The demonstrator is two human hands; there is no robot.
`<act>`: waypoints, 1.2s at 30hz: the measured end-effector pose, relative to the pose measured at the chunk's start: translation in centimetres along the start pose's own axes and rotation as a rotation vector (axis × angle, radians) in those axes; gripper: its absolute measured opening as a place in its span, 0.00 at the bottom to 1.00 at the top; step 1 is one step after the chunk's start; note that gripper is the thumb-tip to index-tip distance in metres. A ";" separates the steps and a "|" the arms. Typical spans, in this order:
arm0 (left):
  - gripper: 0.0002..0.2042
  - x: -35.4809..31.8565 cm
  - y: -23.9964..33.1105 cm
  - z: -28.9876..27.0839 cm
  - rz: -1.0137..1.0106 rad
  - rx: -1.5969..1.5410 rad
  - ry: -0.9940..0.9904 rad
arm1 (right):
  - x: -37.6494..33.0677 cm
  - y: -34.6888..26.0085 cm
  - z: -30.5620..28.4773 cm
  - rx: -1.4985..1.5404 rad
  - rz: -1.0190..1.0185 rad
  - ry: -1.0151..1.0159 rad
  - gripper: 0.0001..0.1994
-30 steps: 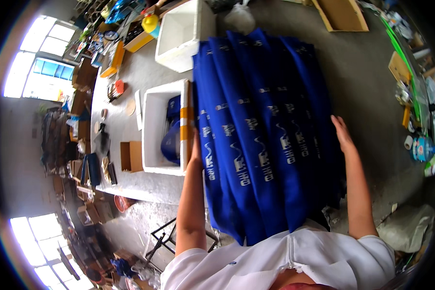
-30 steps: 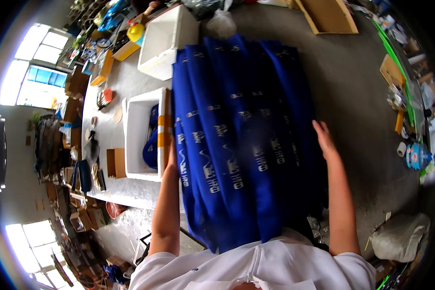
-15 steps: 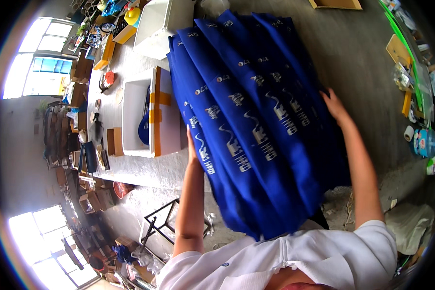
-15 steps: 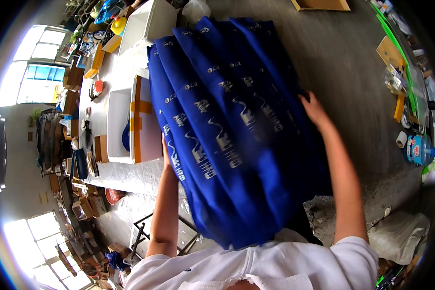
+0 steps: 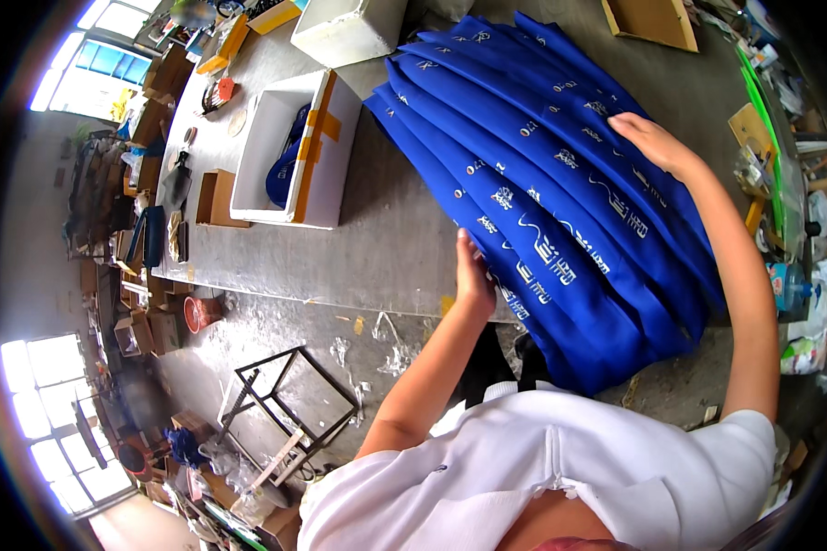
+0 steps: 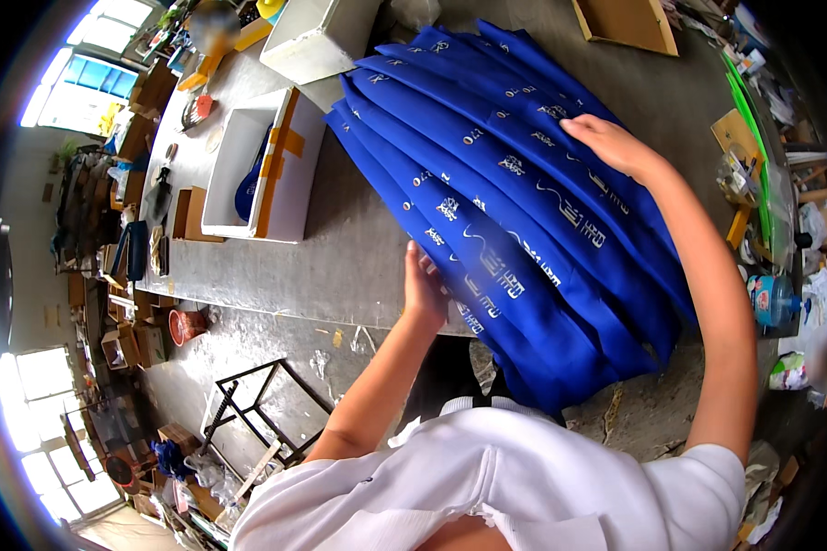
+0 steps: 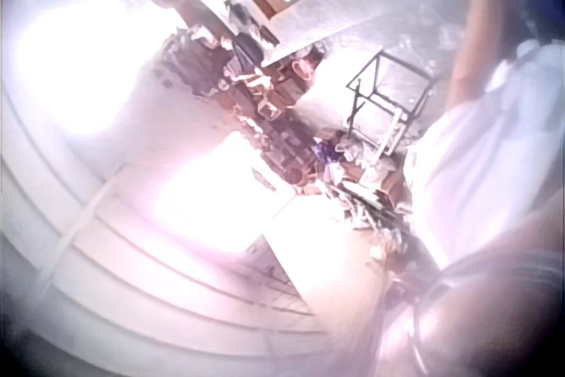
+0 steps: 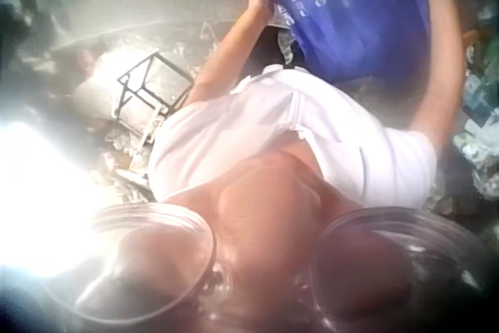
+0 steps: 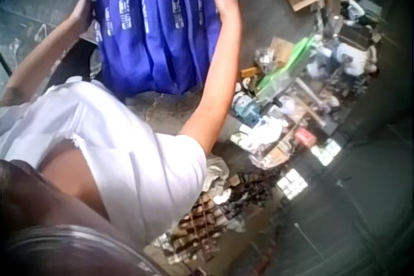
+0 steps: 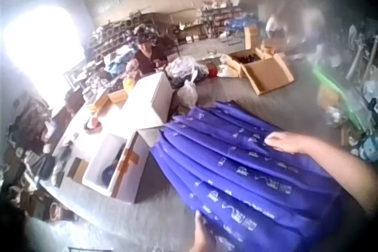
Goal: The person gathers small items from a cluttered table and places them into a clear plastic bag. They seal the bag and then place it inside a cardboard box lined with bubble wrap.
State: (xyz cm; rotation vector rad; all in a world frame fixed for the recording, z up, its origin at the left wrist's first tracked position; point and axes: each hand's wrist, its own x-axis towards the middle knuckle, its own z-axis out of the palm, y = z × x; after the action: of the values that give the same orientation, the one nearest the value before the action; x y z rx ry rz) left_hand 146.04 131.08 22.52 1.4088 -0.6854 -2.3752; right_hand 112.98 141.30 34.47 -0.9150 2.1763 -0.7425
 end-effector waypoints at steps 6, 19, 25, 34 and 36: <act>0.31 2.2 3.3 -2.7 -0.147 -0.065 -0.023 | 1.0 -4.6 4.1 -0.038 0.229 0.073 0.44; 0.25 6.4 8.0 -4.6 -0.403 -0.055 -0.263 | -0.6 -7.4 9.6 -0.149 0.365 0.111 0.46; 0.24 7.3 8.2 -6.3 -0.452 -0.052 -0.336 | 0.7 -7.6 9.1 0.001 0.274 -0.008 0.47; 0.30 7.6 8.2 -8.3 -0.671 -0.146 -0.274 | 0.3 -5.9 14.4 0.225 -0.034 0.190 0.36; 0.31 7.7 8.3 -8.8 -0.710 -0.143 -0.293 | 2.5 -5.1 14.2 0.028 0.017 0.361 0.34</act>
State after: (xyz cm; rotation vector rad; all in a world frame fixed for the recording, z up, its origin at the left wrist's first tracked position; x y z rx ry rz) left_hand 150.22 118.21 17.76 1.4170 -0.0495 -3.1355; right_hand 124.19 132.91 28.26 -0.7939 2.4731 -0.9902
